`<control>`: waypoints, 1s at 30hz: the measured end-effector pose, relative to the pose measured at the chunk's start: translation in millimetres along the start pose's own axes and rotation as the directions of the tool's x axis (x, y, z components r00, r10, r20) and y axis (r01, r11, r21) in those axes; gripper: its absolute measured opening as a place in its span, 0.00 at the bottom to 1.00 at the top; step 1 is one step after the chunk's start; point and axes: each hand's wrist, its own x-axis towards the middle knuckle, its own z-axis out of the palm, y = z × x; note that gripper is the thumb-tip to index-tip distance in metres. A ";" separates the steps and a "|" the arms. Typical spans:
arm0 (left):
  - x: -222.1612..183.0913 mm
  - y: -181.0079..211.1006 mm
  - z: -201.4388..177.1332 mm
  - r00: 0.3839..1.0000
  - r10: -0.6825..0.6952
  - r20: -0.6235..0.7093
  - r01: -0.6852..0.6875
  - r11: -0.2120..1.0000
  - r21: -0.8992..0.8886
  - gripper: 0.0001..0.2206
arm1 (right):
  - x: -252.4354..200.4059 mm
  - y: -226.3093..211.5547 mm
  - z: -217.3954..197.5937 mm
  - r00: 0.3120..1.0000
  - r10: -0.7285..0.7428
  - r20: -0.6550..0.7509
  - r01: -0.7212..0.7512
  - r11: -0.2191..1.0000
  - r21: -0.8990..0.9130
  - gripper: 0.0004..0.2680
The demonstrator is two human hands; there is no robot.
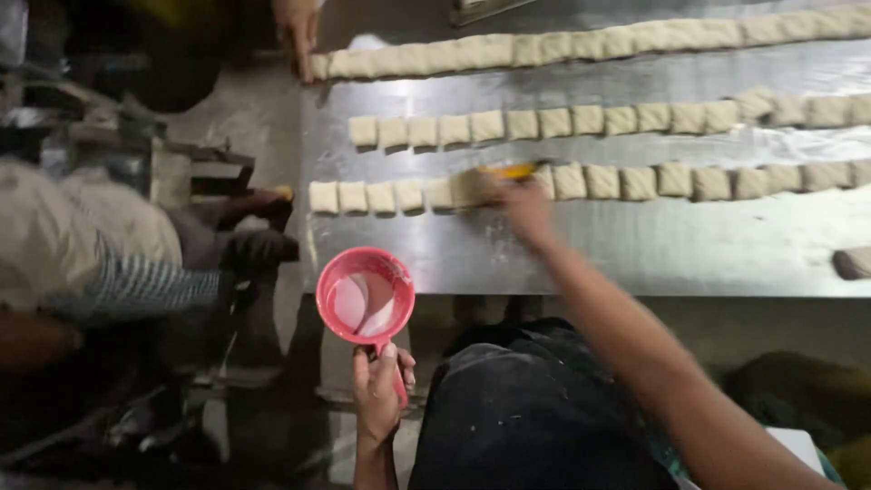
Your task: Apply egg wash glaze or liquid coating onto pre-cut pieces of bread dough lined up on a metal workstation table using a pastry brush.
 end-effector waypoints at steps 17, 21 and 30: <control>76.5 45.1 39.9 0.975 0.136 0.178 -0.136 0.991 -0.011 0.08 | -38.0 23.7 -176.4 0.924 -0.029 -0.382 0.258 0.783 0.565 0.07; 111.6 94.4 42.8 0.929 0.241 0.279 -0.238 0.970 -0.048 0.09 | -54.8 -225.5 -89.4 0.916 -0.399 -0.041 0.364 0.871 -0.331 0.10; 200.5 149.5 -22.9 0.920 0.267 0.288 -0.278 0.961 -0.004 0.08 | -69.9 75.9 -236.3 0.830 -0.006 -0.558 0.078 0.991 0.105 0.06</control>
